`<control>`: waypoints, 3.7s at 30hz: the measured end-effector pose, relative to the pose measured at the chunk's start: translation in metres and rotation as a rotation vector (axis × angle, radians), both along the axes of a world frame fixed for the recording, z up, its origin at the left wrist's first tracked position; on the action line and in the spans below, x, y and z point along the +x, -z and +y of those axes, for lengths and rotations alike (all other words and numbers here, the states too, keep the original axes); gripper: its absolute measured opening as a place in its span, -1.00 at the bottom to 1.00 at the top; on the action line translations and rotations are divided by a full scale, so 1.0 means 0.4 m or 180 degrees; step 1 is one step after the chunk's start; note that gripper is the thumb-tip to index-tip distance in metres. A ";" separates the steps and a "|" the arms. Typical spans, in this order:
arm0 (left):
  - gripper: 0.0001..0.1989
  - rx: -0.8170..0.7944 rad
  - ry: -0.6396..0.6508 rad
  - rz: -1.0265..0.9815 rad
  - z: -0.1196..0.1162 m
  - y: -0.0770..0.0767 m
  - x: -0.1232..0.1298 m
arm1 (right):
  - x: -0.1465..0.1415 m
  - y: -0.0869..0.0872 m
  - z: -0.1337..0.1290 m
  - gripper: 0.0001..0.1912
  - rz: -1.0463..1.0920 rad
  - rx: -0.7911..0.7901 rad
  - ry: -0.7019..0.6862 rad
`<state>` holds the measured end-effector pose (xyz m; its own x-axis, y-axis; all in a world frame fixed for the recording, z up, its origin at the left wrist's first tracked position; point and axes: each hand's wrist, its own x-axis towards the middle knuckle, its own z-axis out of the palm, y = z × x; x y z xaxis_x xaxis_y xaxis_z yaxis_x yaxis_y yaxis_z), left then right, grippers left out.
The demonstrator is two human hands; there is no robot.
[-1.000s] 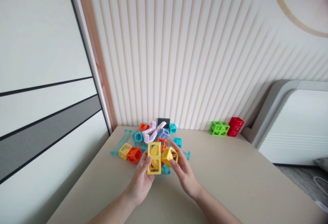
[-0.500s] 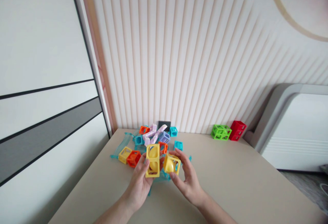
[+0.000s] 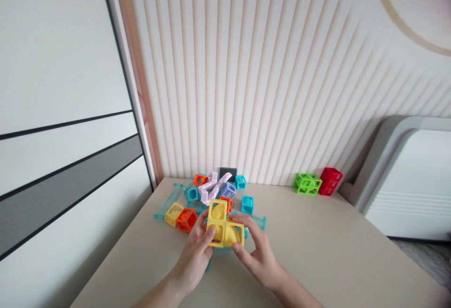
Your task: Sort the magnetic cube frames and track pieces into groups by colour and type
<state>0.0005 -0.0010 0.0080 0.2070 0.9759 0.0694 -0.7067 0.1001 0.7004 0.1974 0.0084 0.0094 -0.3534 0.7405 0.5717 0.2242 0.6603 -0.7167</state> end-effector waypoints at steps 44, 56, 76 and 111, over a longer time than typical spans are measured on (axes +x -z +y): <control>-0.46 0.0565 -0.0063 0.1209 -0.008 -0.002 -0.001 | 0.016 0.014 0.014 -0.53 0.0080 0.0294 0.0334; -0.41 0.0584 -0.0084 0.1335 -0.016 -0.009 -0.007 | 0.016 0.008 0.013 -0.54 0.0012 0.0415 0.0371; -0.45 0.1326 -0.1019 0.2062 -0.010 -0.019 -0.080 | -0.021 0.060 -0.012 -0.32 0.0869 -0.0436 0.0303; -0.48 0.0278 -0.1724 0.6188 0.170 0.050 -0.251 | -0.023 0.081 -0.008 -0.31 0.0796 -0.0362 0.0354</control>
<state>-0.0997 0.0669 -0.0118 -0.2054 0.9580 0.2002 0.9056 0.1085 0.4100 0.1882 0.0050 -0.0232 -0.1252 0.8310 0.5420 0.0979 0.5540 -0.8268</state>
